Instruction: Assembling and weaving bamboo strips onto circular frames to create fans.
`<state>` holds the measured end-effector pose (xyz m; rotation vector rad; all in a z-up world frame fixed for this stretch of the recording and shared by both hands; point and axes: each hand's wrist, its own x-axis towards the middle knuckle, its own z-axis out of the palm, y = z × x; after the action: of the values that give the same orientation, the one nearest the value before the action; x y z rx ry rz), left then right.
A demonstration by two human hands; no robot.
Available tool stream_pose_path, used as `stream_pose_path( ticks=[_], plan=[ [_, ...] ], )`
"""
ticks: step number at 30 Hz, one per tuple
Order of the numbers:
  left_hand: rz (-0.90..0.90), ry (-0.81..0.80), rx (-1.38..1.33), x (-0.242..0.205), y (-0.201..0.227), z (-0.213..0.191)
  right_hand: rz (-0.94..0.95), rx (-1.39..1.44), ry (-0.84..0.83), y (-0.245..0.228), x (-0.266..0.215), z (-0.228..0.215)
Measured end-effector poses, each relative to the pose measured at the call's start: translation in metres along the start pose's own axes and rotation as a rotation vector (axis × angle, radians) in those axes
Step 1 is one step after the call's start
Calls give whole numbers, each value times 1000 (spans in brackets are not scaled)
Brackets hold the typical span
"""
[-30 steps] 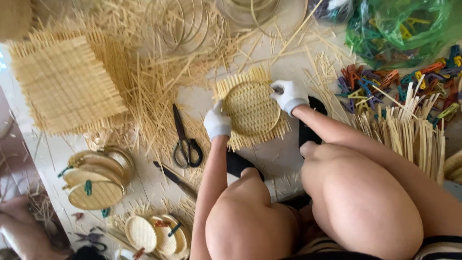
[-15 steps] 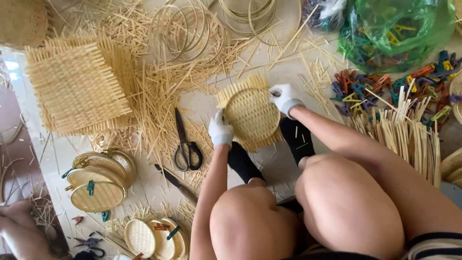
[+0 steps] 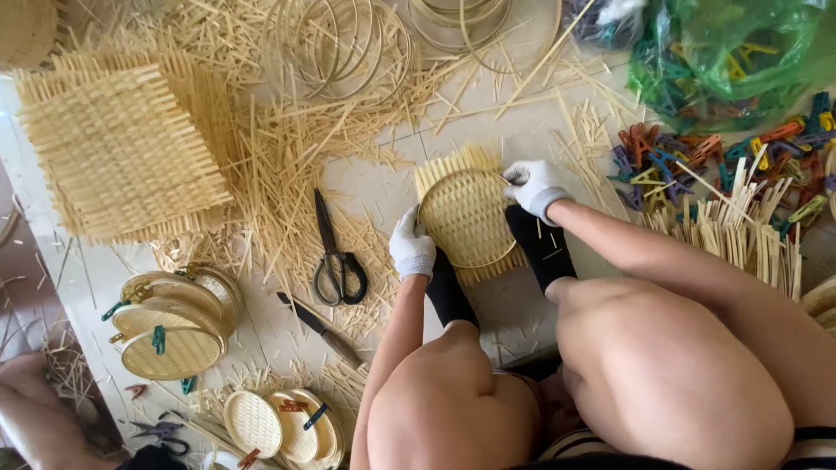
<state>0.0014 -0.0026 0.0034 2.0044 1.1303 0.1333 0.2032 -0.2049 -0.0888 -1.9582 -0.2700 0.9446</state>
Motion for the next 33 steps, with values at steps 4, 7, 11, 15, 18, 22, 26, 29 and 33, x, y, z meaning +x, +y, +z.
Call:
stream_pose_path(
  ticks=[4,7,11,15,18,22,26,29,33],
  plan=[
    [5,-3,-100,-6,-20,4,25,7,-18,16,4,1],
    [-30,-47,-156,-4,-17,2,-14,48,-15,18,6,0],
    [-33,-7,-176,-9,-19,8,23,72,-47,17,9,1],
    [101,85,-90,-19,-31,14,-18,-17,-60,11,13,1],
    [142,85,3,-13,-20,10,-84,-285,-53,-49,7,-19],
    [148,35,98,-17,6,-12,-252,-462,25,-72,5,-1],
    [423,77,249,10,32,-18,-540,-398,105,-71,7,21],
    [592,57,306,43,39,8,-565,-382,112,-73,3,19],
    [630,-70,368,71,25,28,-477,-348,126,-81,0,25]
  ],
)
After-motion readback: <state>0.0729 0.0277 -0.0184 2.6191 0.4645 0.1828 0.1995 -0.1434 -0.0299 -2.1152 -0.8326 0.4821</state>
